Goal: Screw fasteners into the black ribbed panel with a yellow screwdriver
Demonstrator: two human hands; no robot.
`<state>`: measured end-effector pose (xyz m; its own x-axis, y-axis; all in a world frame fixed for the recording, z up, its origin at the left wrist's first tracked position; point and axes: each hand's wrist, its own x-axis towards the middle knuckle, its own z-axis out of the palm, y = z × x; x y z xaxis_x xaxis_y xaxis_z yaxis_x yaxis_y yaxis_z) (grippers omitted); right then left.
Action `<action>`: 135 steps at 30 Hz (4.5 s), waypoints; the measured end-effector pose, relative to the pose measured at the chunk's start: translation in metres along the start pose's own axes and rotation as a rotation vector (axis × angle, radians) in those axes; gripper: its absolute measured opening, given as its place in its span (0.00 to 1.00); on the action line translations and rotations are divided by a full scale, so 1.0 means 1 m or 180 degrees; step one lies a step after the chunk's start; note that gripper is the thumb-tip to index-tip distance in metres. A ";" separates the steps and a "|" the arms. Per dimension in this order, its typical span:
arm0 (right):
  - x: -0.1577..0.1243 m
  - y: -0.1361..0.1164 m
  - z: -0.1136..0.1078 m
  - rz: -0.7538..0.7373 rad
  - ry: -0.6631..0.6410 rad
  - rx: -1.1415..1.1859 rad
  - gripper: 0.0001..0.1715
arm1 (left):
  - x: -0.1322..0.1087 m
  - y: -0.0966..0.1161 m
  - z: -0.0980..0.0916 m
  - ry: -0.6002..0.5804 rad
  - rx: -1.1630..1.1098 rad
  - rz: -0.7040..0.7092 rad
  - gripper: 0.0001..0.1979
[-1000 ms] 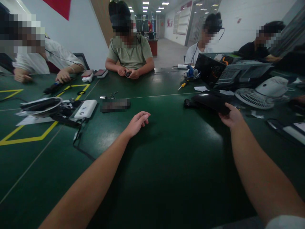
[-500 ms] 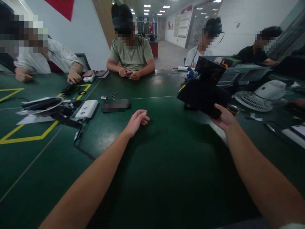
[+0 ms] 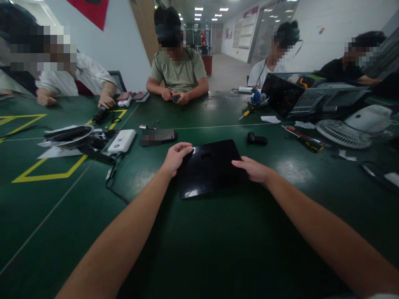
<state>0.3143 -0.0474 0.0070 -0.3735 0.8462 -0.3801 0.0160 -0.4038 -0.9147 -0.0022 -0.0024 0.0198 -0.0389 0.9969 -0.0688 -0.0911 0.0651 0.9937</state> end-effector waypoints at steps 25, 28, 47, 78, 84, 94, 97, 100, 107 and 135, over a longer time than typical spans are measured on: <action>0.041 -0.008 -0.174 -0.0581 0.3611 -0.3750 0.45 | 0.004 -0.008 -0.001 -0.0388 0.0195 -0.0094 0.17; 0.043 -0.009 -0.160 -0.0490 0.3057 -0.4102 0.45 | 0.003 -0.008 -0.001 -0.0372 0.0207 -0.0099 0.17; 0.077 -0.010 -0.064 -0.1989 0.2037 -0.3167 0.29 | 0.006 -0.001 -0.015 -0.1065 0.0592 0.0106 0.21; 0.048 -0.007 -0.211 -0.0307 0.3864 -0.3558 0.46 | 0.000 0.002 -0.015 -0.1688 0.0766 -0.0257 0.11; 0.056 -0.011 -0.215 0.0081 0.3549 -0.3802 0.33 | 0.001 0.000 -0.015 -0.1666 0.0800 -0.0240 0.10; 0.038 -0.014 -0.165 -0.0303 0.3363 -0.3958 0.27 | 0.000 0.000 -0.012 -0.1633 0.0859 -0.0208 0.09; 0.035 -0.009 -0.135 -0.0727 0.3108 -0.3972 0.26 | -0.002 0.002 -0.010 -0.1610 0.0895 -0.0160 0.09; 0.037 -0.006 -0.102 -0.1179 0.2776 -0.3908 0.26 | -0.004 0.003 -0.007 -0.1569 0.0942 -0.0097 0.09; 0.055 -0.025 -0.037 -0.1431 0.2279 -0.3668 0.23 | -0.003 -0.002 -0.004 -0.1486 0.0993 0.0042 0.08; 0.060 -0.085 0.030 -0.1276 0.0366 -0.1748 0.27 | -0.002 -0.003 -0.005 -0.1530 0.1029 0.0182 0.10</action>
<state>0.2627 0.0274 0.0662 -0.3485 0.9371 0.0178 0.3761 0.1572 -0.9131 -0.0070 -0.0047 0.0169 0.4282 0.9027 -0.0415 0.2092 -0.0544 0.9764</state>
